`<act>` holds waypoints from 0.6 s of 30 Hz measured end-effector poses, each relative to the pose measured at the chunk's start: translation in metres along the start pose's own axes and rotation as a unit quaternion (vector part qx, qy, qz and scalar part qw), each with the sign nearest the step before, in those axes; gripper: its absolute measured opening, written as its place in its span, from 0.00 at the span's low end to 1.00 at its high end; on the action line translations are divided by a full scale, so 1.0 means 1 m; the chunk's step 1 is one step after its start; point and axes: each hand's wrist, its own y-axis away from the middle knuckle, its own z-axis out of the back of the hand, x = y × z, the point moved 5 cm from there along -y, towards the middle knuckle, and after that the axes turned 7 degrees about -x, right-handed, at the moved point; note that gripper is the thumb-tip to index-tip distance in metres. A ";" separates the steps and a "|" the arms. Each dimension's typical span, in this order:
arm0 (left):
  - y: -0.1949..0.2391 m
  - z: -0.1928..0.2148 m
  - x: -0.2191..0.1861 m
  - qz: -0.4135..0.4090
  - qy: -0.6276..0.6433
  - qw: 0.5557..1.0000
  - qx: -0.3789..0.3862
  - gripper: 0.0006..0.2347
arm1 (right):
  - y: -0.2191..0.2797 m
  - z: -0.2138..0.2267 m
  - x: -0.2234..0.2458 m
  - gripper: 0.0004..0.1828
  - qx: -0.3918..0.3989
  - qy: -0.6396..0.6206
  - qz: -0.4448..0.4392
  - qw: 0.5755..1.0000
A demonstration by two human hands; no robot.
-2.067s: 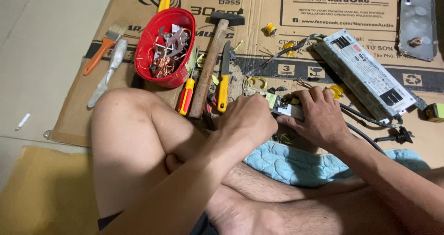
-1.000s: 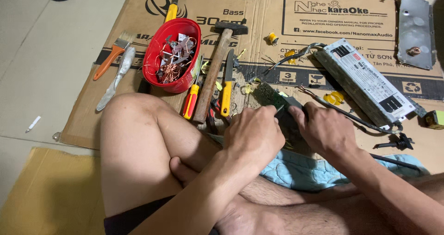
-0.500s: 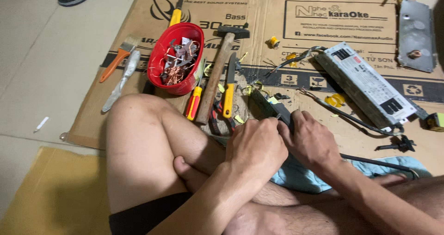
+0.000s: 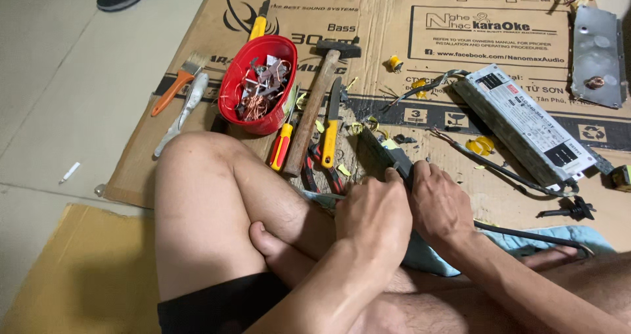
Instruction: The person dismantles a power supply unit on a cardboard surface. They use a hammer to break the casing, then use pliers and a screwdriver to remove internal components and wires.
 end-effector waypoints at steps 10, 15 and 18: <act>-0.010 -0.012 -0.004 0.007 0.015 0.999 -0.043 0.20 | 0.000 0.012 0.002 0.16 0.009 -0.028 -0.019 0.999; -0.008 -0.015 -0.006 0.002 0.005 0.998 -0.068 0.20 | 0.004 0.016 0.007 0.11 0.020 -0.020 -0.017 0.999; -0.011 -0.023 -0.008 0.045 0.064 0.997 -0.026 0.19 | -0.002 0.006 -0.004 0.11 0.016 -0.022 -0.007 1.000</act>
